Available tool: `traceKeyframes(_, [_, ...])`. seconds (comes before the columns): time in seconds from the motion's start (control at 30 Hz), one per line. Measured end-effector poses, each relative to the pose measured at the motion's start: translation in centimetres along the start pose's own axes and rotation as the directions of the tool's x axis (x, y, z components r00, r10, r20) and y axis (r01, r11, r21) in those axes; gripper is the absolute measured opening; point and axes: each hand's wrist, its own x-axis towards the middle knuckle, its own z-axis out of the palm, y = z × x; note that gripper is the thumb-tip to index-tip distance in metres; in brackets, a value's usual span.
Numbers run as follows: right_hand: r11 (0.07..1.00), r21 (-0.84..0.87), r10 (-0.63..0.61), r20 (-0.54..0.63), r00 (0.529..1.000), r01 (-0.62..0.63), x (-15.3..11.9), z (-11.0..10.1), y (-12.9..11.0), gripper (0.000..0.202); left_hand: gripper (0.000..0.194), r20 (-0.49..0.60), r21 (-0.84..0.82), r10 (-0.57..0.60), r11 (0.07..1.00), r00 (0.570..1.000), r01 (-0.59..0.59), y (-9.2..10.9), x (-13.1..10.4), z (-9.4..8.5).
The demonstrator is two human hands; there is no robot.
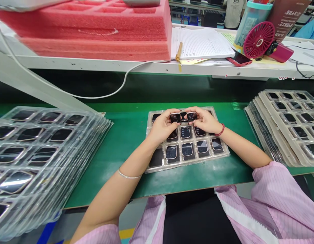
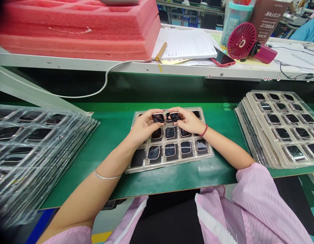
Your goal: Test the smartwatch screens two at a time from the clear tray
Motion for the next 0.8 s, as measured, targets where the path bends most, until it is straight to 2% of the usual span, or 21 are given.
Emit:
traceKeyframes(0.17, [0.995,0.063,0.076,0.000,0.997,-0.076,0.0,-0.1,-0.2,0.055,0.060,0.004,-0.068,-0.047,0.997,0.999,0.047,0.3,-0.1,0.0])
traceKeyframes(0.33, [0.911,0.355,0.217,0.015,0.976,-0.208,0.2,-0.7,-0.1,0.073,0.074,0.070,-0.326,-0.128,0.934,0.989,0.144,0.9,0.1,-0.3])
traceKeyframes(0.4, [0.846,0.468,0.271,0.039,0.962,-0.257,0.4,-1.1,-0.4,0.067,0.068,0.105,-0.427,-0.152,0.886,0.983,0.183,1.3,0.2,-0.5])
traceKeyframes(0.5, [0.703,0.614,0.356,0.133,0.925,-0.358,0.6,-1.9,-1.2,0.039,0.051,0.153,-0.548,-0.211,0.795,0.965,0.261,1.9,0.4,-1.0])
traceKeyframes(0.53, [0.648,0.651,0.384,0.168,0.908,-0.394,0.7,-2.2,-1.4,0.041,0.050,0.166,-0.574,-0.239,0.766,0.957,0.291,2.1,0.5,-1.2])
traceKeyframes(0.6, [0.568,0.701,0.425,0.199,0.883,-0.432,0.9,-2.6,-1.7,0.056,0.056,0.180,-0.595,-0.292,0.728,0.939,0.341,2.2,0.6,-1.6])
traceKeyframes(0.67, [0.543,0.726,0.438,0.182,0.880,-0.421,1.0,-2.9,-1.6,0.062,0.059,0.166,-0.584,-0.319,0.731,0.933,0.354,2.2,0.7,-1.9])
traceKeyframes(0.73, [0.546,0.735,0.427,0.167,0.888,-0.401,1.0,-3.0,-1.3,0.059,0.060,0.142,-0.551,-0.312,0.764,0.939,0.337,2.1,0.8,-2.0])
traceKeyframes(0.8, [0.569,0.727,0.405,0.158,0.901,-0.383,0.8,-2.9,-0.9,0.048,0.055,0.127,-0.505,-0.284,0.806,0.950,0.309,1.8,0.7,-1.9])
